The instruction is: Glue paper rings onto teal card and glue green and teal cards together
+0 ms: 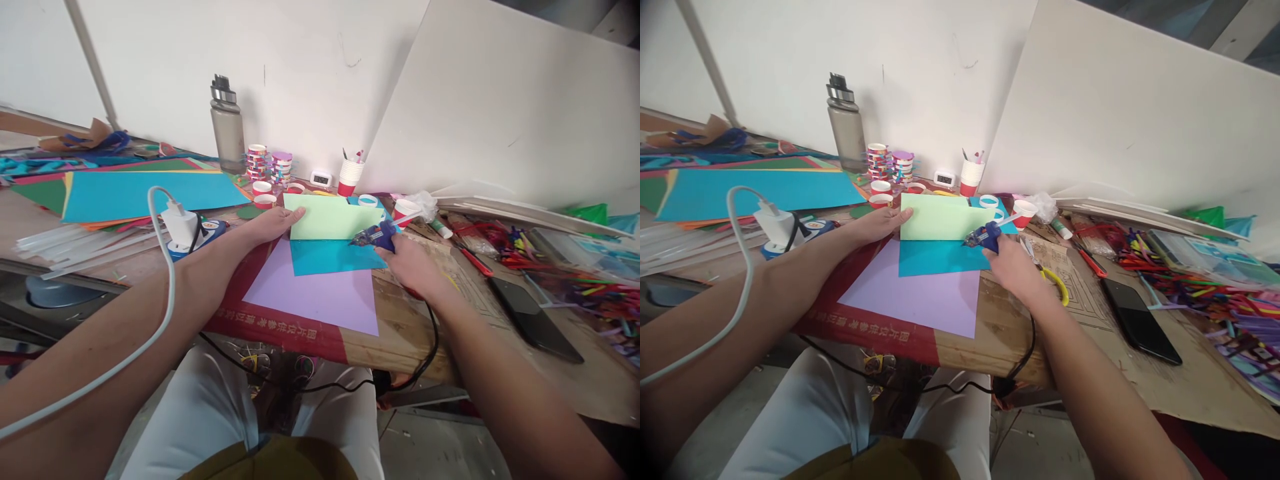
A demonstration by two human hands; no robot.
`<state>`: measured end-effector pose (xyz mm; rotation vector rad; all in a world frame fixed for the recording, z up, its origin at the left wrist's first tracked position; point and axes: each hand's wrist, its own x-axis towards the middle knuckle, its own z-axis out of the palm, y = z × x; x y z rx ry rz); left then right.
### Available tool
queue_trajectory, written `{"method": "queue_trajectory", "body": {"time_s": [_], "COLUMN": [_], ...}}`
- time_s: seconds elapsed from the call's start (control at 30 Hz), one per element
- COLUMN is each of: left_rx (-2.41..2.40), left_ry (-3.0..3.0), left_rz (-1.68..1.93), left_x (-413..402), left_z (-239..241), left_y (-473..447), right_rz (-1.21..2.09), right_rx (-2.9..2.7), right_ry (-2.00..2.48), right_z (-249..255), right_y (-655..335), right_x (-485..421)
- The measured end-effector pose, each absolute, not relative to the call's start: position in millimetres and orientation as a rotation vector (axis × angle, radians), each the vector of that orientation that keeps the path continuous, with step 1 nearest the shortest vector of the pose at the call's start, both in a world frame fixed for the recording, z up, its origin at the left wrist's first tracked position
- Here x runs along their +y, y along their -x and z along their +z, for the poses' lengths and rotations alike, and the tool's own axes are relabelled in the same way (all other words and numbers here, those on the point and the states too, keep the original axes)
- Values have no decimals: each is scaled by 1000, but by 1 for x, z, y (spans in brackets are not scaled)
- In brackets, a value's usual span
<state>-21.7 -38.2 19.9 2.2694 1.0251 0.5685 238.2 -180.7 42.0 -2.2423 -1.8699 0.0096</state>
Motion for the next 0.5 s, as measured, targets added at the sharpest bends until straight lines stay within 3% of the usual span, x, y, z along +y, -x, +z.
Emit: {"method": "queue_trajectory", "body": {"time_s": [0.5], "left_rx": [1061], "left_ry": [-2213], "left_rz": [561], "left_x": [-37], "left_z": [17], "left_y": [23], "right_rz": [1], "right_rx": [-1918], "right_ry": [2232], "right_z": [44], "right_y": [-223], "right_x": [-176]}}
